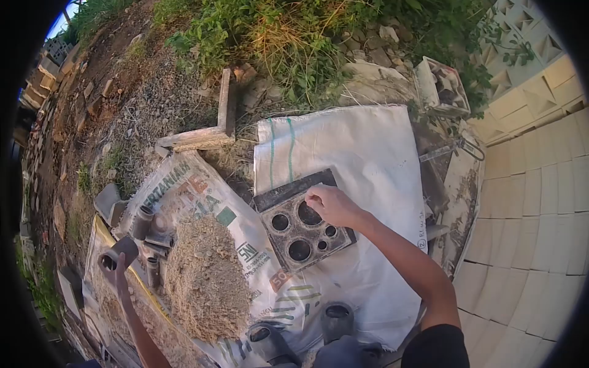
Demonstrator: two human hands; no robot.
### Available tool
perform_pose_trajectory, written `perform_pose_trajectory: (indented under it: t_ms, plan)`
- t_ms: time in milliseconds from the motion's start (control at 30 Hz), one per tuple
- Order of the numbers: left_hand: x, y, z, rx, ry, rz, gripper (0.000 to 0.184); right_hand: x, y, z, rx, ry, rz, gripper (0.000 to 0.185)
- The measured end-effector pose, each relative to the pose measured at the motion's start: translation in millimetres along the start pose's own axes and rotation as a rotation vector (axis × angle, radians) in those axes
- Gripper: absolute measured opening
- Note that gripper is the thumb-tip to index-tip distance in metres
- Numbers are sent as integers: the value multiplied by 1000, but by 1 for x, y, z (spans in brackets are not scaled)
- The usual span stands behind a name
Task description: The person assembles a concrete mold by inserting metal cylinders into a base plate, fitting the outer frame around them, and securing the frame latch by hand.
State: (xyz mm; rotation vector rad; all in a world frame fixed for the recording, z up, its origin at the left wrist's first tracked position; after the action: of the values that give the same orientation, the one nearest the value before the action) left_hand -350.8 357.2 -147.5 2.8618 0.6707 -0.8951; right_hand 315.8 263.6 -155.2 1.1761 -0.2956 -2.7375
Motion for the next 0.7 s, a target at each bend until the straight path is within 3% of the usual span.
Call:
perform_pose_trajectory:
  t_ms: [33,67,133,167,233,300,367,400,433,500,567,633,700]
  plan:
    - [1,25,-12,-127,149,3,68,8,10,-19,66,12,35,18]
    - [6,42,-30,-124,139,11,68,24,20,-26,73,1,35,18]
    - [55,86,-48,-489,666,201,71,43,41,-19,-25,125,-217,31]
    - [85,112,-63,-570,706,113,74,58,47,-12,-40,115,-227,31]
    - [160,153,-60,-803,926,387,68,83,52,9,-117,574,-252,50]
    - [223,199,-68,-966,1064,580,60,96,47,10,-110,637,-216,56]
    - [267,238,-67,-1107,1196,586,55,102,44,3,-103,698,-180,61]
    - [283,254,-70,-1150,1267,704,55,103,36,-13,-20,536,-89,62]
    - [291,268,-75,-1160,1345,802,57,109,34,-27,56,377,8,63]
    - [291,279,-94,-917,1322,968,69,111,34,-32,19,384,-9,62]
    - [285,286,-103,-857,1325,1063,74,101,48,-44,-26,278,-168,60]
    - [275,298,-110,-830,1305,1167,79,91,64,-51,51,221,-126,60]
    - [274,298,-136,-592,1061,1395,87,81,75,-63,146,145,-99,61]
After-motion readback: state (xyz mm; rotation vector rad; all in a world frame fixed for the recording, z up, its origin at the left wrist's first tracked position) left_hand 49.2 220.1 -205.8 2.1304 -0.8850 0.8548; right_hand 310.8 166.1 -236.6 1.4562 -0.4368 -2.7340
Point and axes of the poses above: each hand's wrist, its own y-axis away from the middle knuckle, its own x-axis out of the palm, z = x × y, the point moved 9 cm from there along -y, towards the middle knuckle, and after that the axes turned 5 degrees about y, right-handed, at the moved point
